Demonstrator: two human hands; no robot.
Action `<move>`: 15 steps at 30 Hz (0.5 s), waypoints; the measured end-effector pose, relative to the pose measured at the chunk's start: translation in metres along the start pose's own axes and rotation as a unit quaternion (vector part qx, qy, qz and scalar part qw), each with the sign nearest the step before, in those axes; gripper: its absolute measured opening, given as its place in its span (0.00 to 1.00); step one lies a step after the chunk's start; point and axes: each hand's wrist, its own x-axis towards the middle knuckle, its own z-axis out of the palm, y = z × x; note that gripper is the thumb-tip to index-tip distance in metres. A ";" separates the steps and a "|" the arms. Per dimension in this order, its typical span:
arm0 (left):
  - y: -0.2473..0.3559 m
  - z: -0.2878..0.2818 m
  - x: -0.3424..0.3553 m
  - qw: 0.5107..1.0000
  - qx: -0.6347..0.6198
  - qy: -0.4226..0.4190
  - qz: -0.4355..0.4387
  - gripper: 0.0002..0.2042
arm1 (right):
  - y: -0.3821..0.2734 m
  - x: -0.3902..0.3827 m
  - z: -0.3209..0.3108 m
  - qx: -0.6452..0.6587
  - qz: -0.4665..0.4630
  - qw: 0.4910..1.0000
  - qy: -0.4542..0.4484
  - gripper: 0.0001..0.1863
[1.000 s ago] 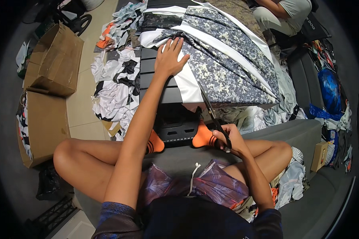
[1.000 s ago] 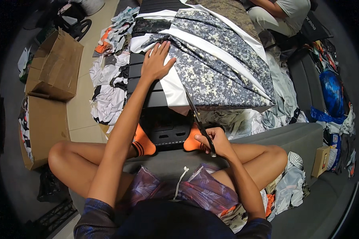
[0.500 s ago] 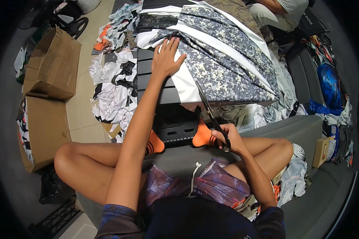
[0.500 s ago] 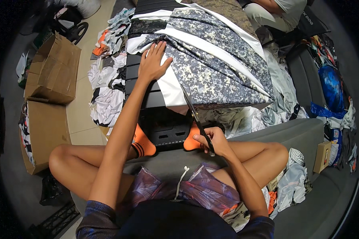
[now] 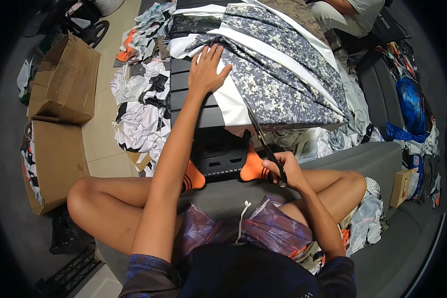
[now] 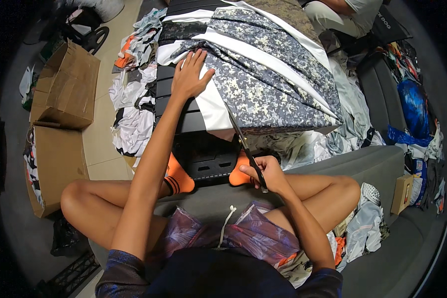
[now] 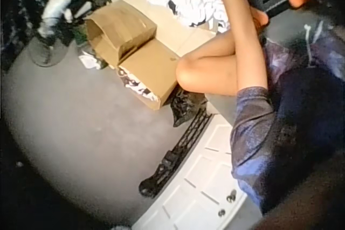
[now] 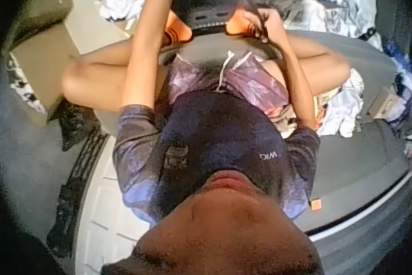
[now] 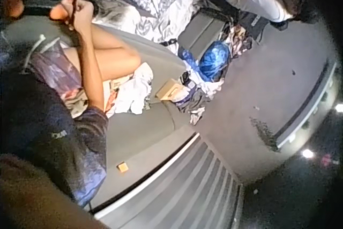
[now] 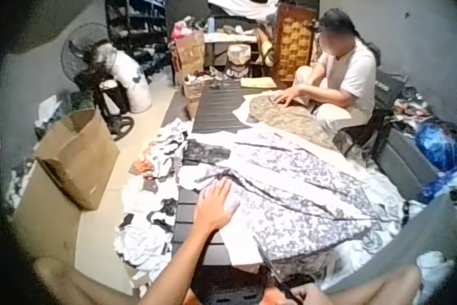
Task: Cutting fabric components for apparel production using scissors following a pattern.
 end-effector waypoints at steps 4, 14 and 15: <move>0.000 -0.001 0.000 1.000 0.002 0.000 0.000 0.33 | -0.001 -0.001 -0.001 -0.002 -0.001 1.000 0.000 0.22; 0.000 0.000 -0.001 1.000 0.016 0.014 0.002 0.32 | -0.004 -0.002 0.003 0.041 -0.009 0.999 0.001 0.21; 0.000 0.000 -0.001 1.000 0.014 0.013 0.002 0.32 | -0.004 -0.002 0.002 0.040 -0.007 0.999 0.002 0.21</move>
